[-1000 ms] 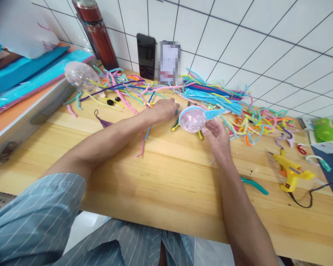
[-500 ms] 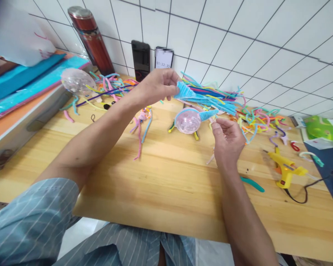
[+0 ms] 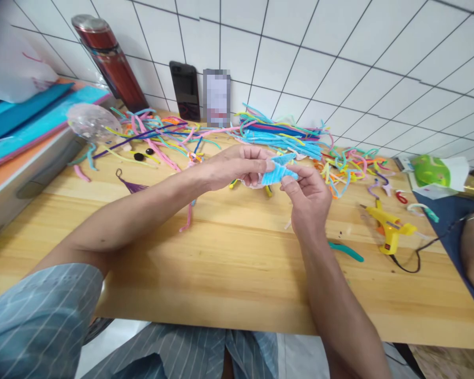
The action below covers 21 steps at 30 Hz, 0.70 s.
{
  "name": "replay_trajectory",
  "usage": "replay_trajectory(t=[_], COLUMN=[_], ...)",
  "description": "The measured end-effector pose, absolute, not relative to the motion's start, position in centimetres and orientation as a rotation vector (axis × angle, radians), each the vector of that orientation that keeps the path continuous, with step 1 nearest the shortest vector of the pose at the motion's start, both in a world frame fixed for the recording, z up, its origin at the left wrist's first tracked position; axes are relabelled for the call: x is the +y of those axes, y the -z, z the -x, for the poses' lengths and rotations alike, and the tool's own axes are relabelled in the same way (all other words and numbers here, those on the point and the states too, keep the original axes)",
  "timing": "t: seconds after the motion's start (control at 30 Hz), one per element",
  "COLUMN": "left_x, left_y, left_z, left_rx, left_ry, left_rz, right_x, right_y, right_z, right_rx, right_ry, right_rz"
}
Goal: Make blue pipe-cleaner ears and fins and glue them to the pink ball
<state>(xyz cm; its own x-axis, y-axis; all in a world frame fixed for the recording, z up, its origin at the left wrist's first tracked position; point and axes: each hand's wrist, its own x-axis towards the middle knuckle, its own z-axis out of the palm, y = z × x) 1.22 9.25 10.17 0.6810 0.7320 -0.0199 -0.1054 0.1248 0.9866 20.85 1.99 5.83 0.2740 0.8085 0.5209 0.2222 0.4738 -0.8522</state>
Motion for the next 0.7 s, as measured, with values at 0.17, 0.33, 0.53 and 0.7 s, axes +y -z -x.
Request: replay_trajectory(t=[0.17, 0.33, 0.53, 0.7], left_x=[9.5, 9.7, 10.0, 9.8], left_y=[-9.3, -9.0, -9.8, -9.4], left_z=[-1.7, -1.5, -0.2, -0.4], left_rx=[0.487, 0.459, 0.463, 0.542], left_ry=[-0.62, -0.516, -0.77, -0.825], left_rz=[-1.201, -1.269, -1.928, -2.247], right_x=[1.5, 1.3, 1.5, 1.5], right_y=[-6.4, -6.8, -6.9, -5.7], right_z=[-20.6, -20.7, -21.2, -20.7], right_rx=[-1.341, -1.32, -1.419, -1.535], right_ry=[-0.707, -0.668, -0.534, -0.48], right_rz=[0.957, 1.042, 1.26, 1.298])
